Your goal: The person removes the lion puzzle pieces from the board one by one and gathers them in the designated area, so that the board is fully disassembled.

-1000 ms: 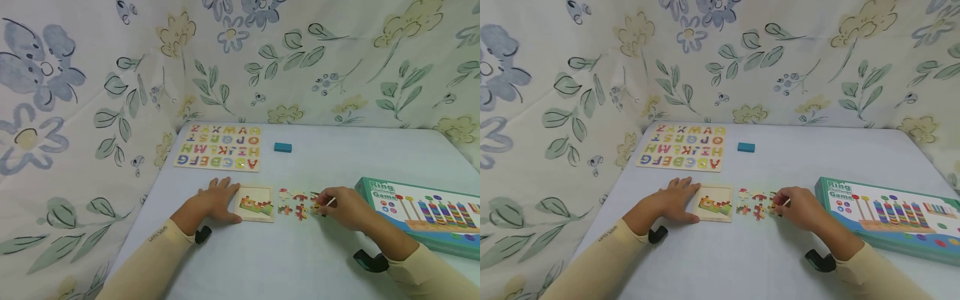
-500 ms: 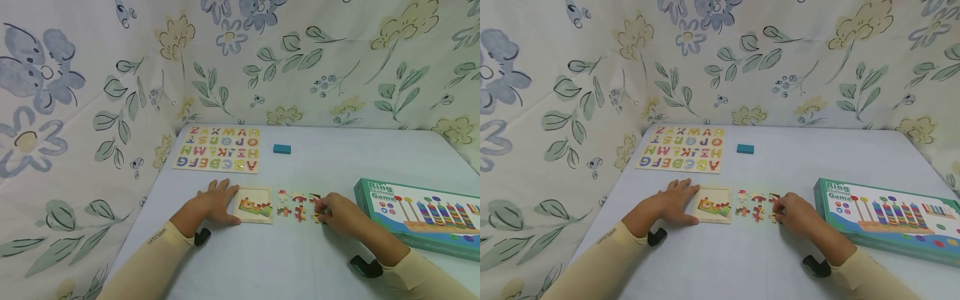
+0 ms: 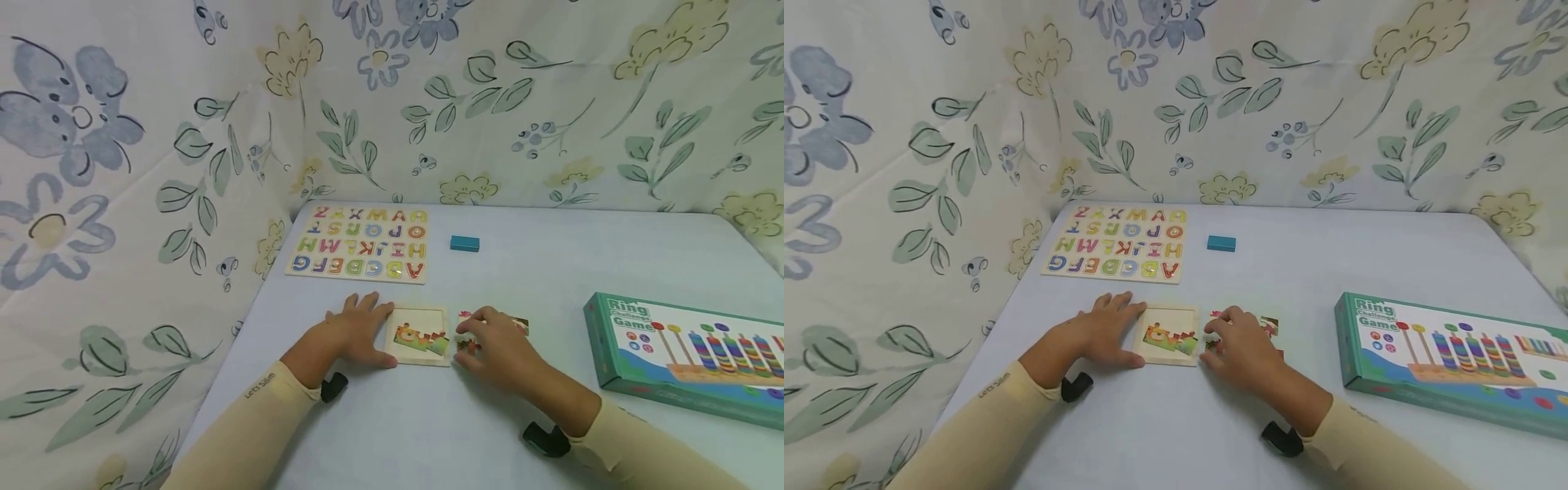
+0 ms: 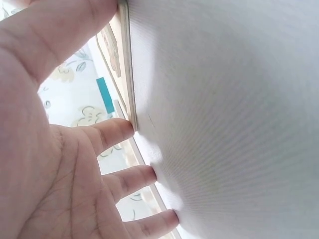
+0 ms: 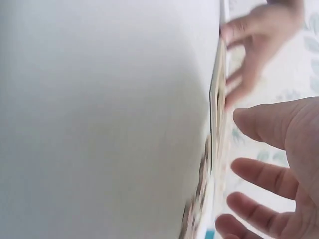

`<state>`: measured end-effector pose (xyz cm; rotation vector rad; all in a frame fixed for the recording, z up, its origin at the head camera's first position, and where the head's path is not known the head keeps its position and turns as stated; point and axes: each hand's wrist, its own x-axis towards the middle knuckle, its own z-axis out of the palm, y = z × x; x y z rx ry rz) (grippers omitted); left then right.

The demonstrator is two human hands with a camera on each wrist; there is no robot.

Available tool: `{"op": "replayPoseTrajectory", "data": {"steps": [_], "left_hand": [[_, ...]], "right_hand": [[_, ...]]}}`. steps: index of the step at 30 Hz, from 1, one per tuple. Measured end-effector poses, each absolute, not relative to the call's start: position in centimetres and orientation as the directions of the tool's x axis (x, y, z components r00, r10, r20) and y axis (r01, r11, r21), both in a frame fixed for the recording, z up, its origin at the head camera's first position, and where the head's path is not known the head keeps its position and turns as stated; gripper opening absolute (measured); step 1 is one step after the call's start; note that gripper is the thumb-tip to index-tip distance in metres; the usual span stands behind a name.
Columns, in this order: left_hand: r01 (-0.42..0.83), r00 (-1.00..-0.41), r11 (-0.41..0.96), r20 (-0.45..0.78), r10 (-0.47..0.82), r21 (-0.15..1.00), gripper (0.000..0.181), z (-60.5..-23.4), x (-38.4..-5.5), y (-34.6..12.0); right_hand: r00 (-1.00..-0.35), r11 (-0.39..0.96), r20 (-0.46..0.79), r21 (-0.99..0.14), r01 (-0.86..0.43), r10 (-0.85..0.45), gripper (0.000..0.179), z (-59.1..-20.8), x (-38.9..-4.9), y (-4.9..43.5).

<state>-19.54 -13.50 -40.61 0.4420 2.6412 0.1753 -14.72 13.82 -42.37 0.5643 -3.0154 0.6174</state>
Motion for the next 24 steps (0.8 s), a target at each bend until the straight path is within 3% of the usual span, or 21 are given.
{"op": "replayPoseTrajectory", "data": {"steps": [4,9,16,24], "left_hand": [[0.272,-0.846,0.943,-0.42,0.328,0.189,0.104,-40.4,-19.5,-13.5],[0.276,-0.847,0.944,-0.418,0.329,0.183,0.104,-40.4,-19.4,-13.6],[0.271,-0.852,0.945,-0.413,0.323,0.181,0.104,-40.5,-19.4,-13.4],[0.272,-0.851,0.944,-0.412,0.326,0.186,0.104,-40.6,-19.5,-13.5]], "right_hand": [[-0.93,0.852,0.059,-0.383,-0.356,-0.362,0.043,-42.6,-15.3,11.5],[-0.932,0.864,0.009,-0.372,-0.34,-0.363,0.038,-42.6,-16.1,10.1],[-0.929,0.877,-0.023,-0.338,-0.341,-0.37,0.032,-42.4,-16.4,9.8],[-0.934,0.868,-0.012,-0.374,-0.327,-0.357,0.028,-40.7,-15.5,12.1]]}}
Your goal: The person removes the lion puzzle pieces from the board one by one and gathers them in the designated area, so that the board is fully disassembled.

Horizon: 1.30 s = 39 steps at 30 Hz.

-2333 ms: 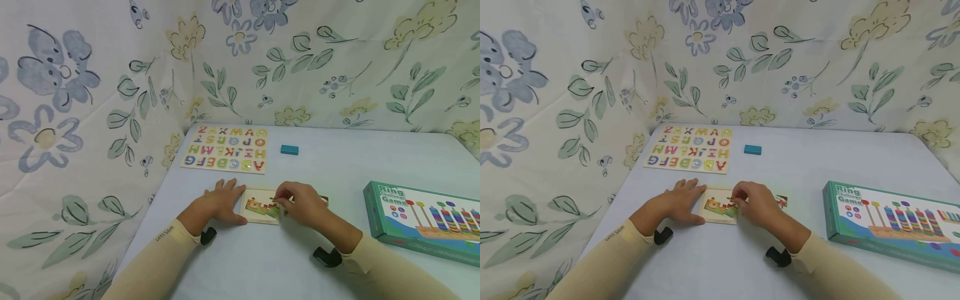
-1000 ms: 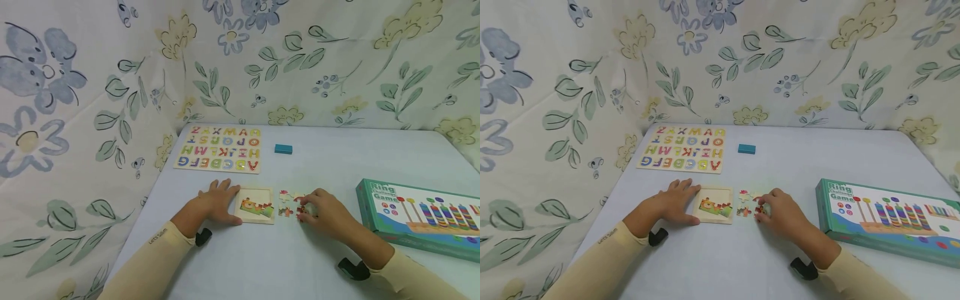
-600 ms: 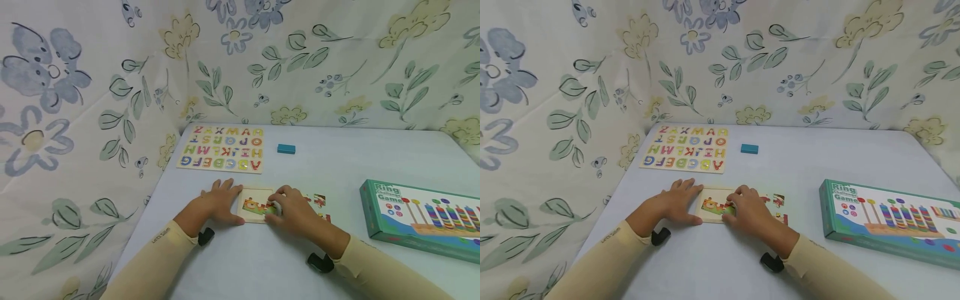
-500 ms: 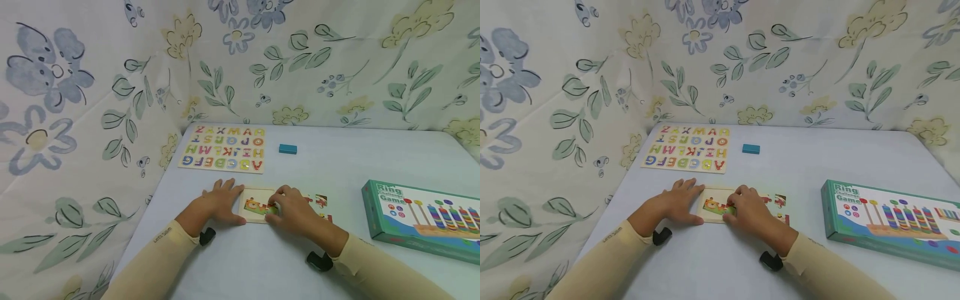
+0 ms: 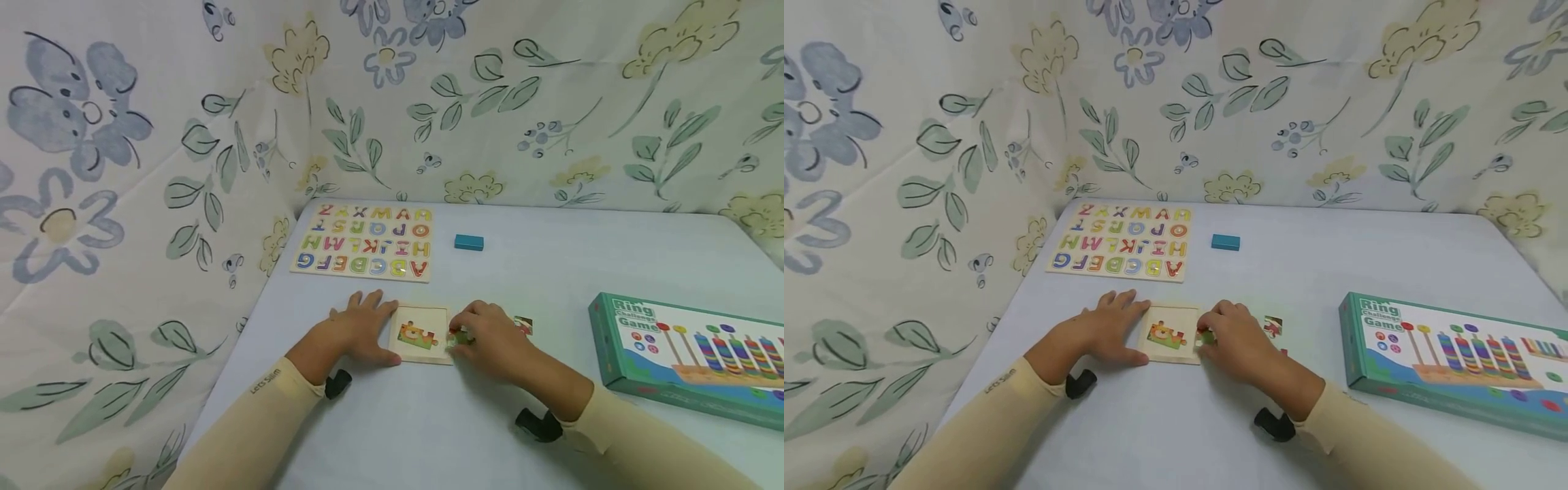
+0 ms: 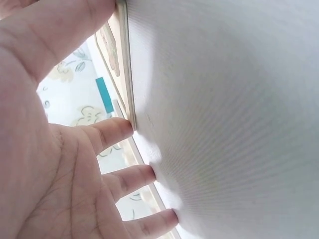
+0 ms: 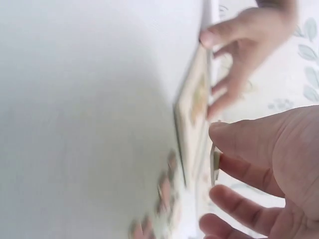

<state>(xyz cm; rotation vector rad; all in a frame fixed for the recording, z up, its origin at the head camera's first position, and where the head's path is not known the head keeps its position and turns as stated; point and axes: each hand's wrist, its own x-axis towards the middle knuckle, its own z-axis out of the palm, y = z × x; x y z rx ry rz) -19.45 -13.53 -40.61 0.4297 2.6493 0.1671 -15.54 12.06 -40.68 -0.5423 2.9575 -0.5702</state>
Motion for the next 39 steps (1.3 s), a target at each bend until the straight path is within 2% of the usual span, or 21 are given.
{"op": "replayPoseTrajectory", "data": {"steps": [9,17,29,33,39], "left_hand": [[0.277,-0.844,0.942,-0.421,0.333,0.191,0.104,-40.7,-19.7,-13.5],[0.283,-0.84,0.939,-0.422,0.34,0.193,0.105,-40.5,-19.7,-13.6],[0.284,-0.843,0.938,-0.414,0.342,0.197,0.104,-40.7,-19.8,-13.7],[0.288,-0.842,0.938,-0.415,0.345,0.195,0.104,-40.8,-19.9,-13.7],[0.288,-0.839,0.935,-0.418,0.35,0.205,0.104,-40.8,-19.8,-13.7]], "right_hand": [[-0.945,0.888,0.002,-0.342,-0.308,-0.327,0.026,-39.5,-12.8,18.4],[-0.951,0.905,-0.045,-0.325,-0.274,-0.305,0.027,-41.2,-10.1,21.8],[-0.944,0.899,-0.016,-0.313,-0.307,-0.328,0.03,-42.3,-8.6,22.2],[-0.937,0.901,-0.052,-0.298,-0.315,-0.345,0.036,-41.6,-9.1,21.9],[-0.92,0.889,-0.029,-0.27,-0.37,-0.391,0.052,-39.9,-11.1,20.0]]}}
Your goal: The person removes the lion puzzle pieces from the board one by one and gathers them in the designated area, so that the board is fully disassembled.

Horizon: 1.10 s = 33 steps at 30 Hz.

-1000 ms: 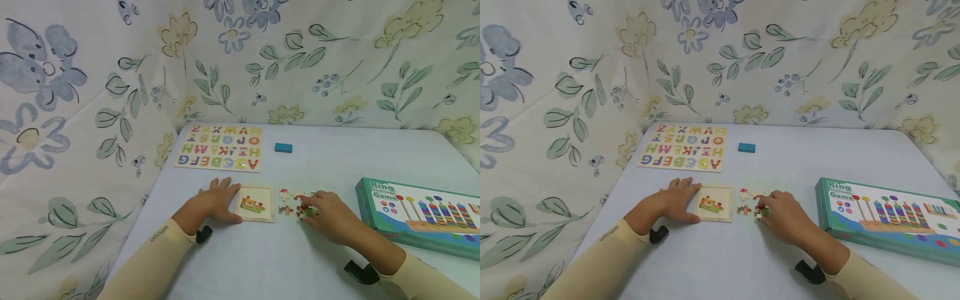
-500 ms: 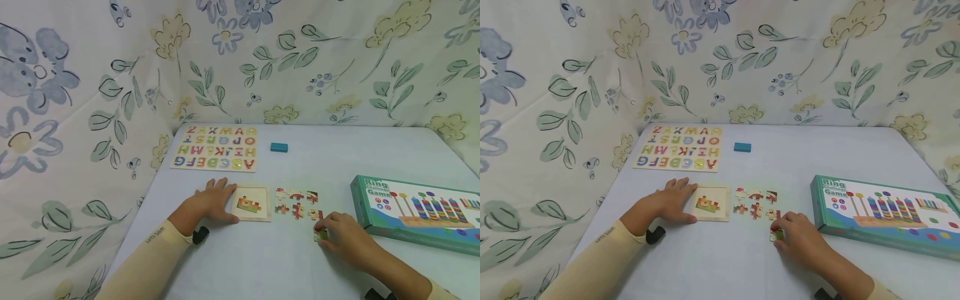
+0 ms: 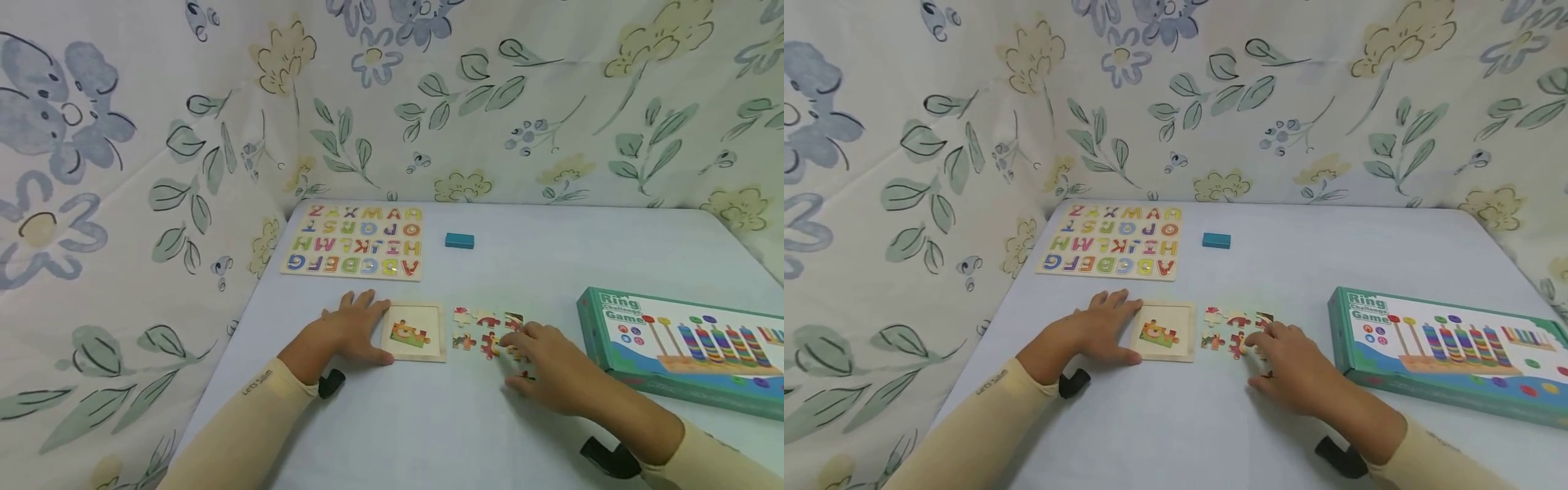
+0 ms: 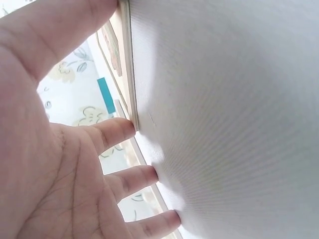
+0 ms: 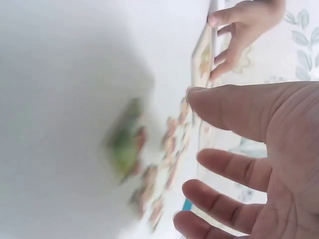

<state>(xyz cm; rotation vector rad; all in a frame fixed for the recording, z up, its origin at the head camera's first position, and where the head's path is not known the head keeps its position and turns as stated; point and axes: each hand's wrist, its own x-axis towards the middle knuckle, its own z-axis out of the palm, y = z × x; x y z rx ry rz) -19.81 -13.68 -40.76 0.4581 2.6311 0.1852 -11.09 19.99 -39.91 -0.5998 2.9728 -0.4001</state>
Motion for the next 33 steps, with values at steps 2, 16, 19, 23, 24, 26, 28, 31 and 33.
{"op": "replayPoseTrajectory", "data": {"steps": [2,16,19,23,24,26,28,31,33], "left_hand": [[0.28,-0.84,0.937,-0.419,0.344,0.208,0.104,-40.7,-19.8,-13.7],[0.262,-0.843,0.946,-0.431,0.321,0.192,0.105,-40.5,-19.6,-13.5],[0.263,-0.843,0.947,-0.433,0.318,0.184,0.105,-40.5,-19.6,-13.6],[0.266,-0.843,0.948,-0.434,0.318,0.178,0.105,-40.5,-19.6,-13.5],[0.265,-0.844,0.948,-0.433,0.317,0.176,0.105,-40.5,-19.6,-13.5],[0.263,-0.845,0.949,-0.432,0.314,0.175,0.106,-40.5,-19.6,-13.5],[0.261,-0.847,0.95,-0.431,0.311,0.172,0.106,-40.4,-19.5,-13.5],[0.26,-0.849,0.95,-0.428,0.309,0.171,0.105,-40.5,-19.5,-13.4],[0.26,-0.85,0.95,-0.427,0.309,0.171,0.105,-40.5,-19.6,-13.4]], "right_hand": [[-0.914,0.884,-0.045,-0.276,-0.377,-0.404,0.054,-39.4,-12.1,18.6],[-0.891,0.868,-0.12,-0.314,-0.385,-0.439,0.033,-41.3,-18.0,7.5],[-0.89,0.87,-0.138,-0.317,-0.377,-0.435,0.029,-41.4,-18.3,6.9],[-0.891,0.872,-0.155,-0.333,-0.359,-0.426,0.029,-41.4,-18.3,6.9],[-0.892,0.871,-0.155,-0.337,-0.357,-0.425,0.029,-41.5,-18.3,6.9],[-0.894,0.87,-0.15,-0.344,-0.354,-0.423,0.029,-41.5,-18.3,6.9],[-0.896,0.867,-0.142,-0.352,-0.353,-0.422,0.029,-41.4,-18.3,7.0],[-0.899,0.863,-0.125,-0.361,-0.353,-0.42,0.028,-41.3,-18.3,7.1],[-0.903,0.863,-0.115,-0.367,-0.348,-0.413,0.028,-41.1,-18.2,7.3]]}}
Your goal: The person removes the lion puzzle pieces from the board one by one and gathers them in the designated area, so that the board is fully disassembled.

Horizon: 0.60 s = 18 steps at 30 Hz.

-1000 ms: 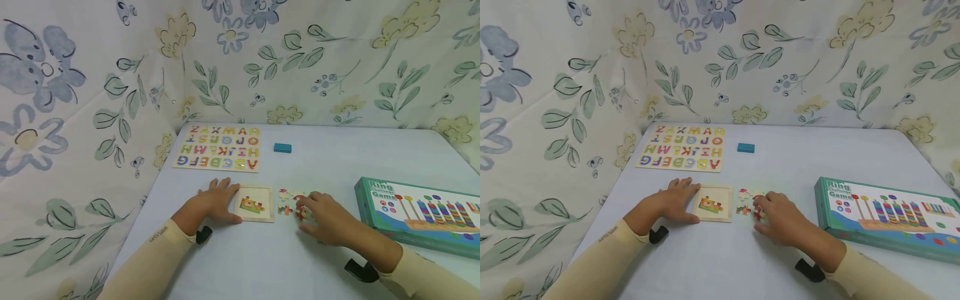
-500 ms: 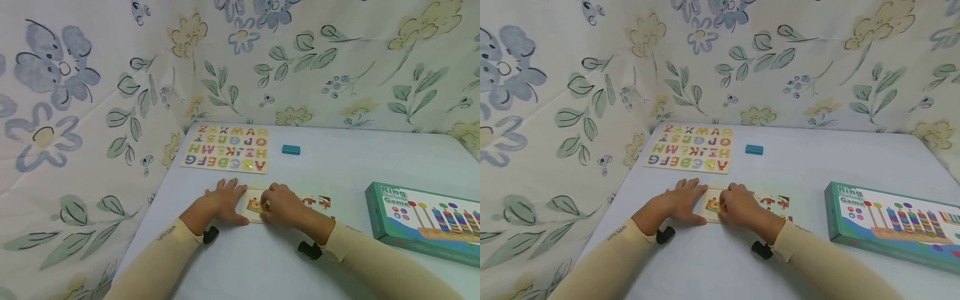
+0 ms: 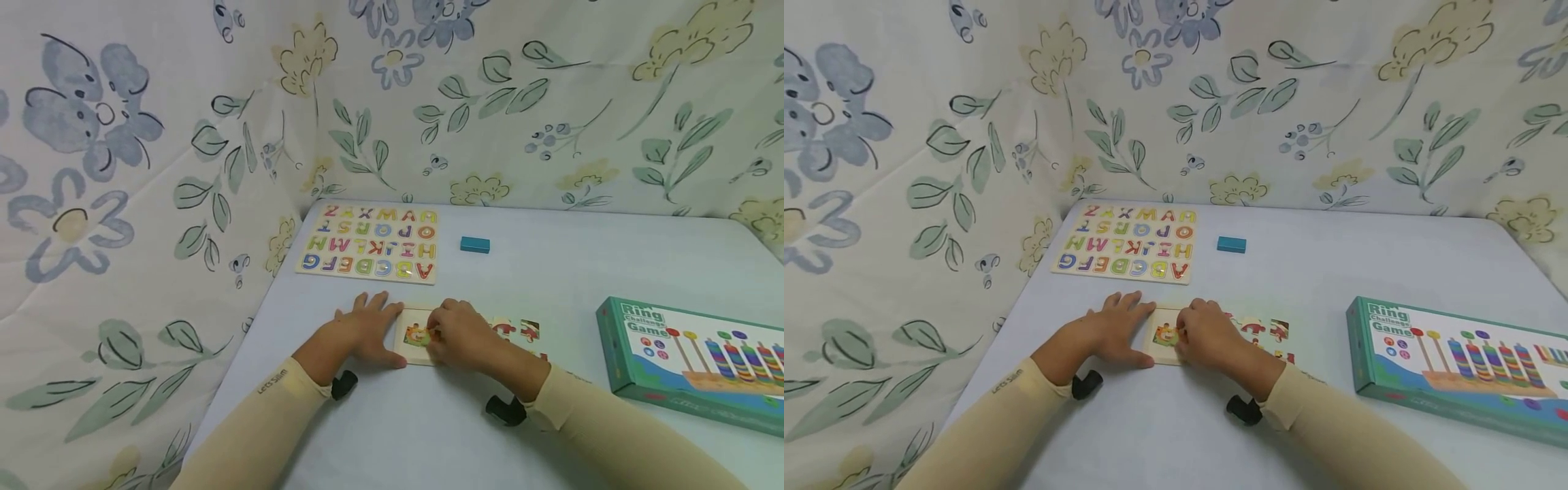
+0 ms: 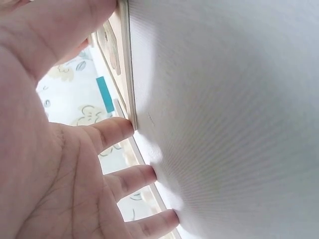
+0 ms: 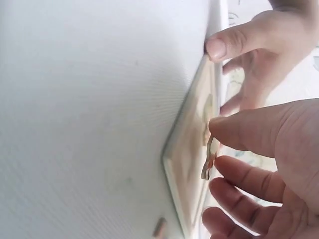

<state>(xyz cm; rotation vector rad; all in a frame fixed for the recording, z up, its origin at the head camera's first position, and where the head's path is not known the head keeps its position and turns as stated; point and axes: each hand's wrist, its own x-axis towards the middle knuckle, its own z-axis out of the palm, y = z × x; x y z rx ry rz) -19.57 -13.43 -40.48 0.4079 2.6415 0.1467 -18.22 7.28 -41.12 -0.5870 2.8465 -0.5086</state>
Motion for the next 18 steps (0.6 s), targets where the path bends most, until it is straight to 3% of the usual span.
{"op": "replayPoseTrajectory", "data": {"steps": [18], "left_hand": [[0.262,-0.844,0.946,-0.432,0.319,0.189,0.104,-40.4,-19.6,-13.5]], "right_hand": [[-0.928,0.89,-0.021,-0.293,-0.35,-0.372,0.022,-40.5,-12.9,15.8]]}}
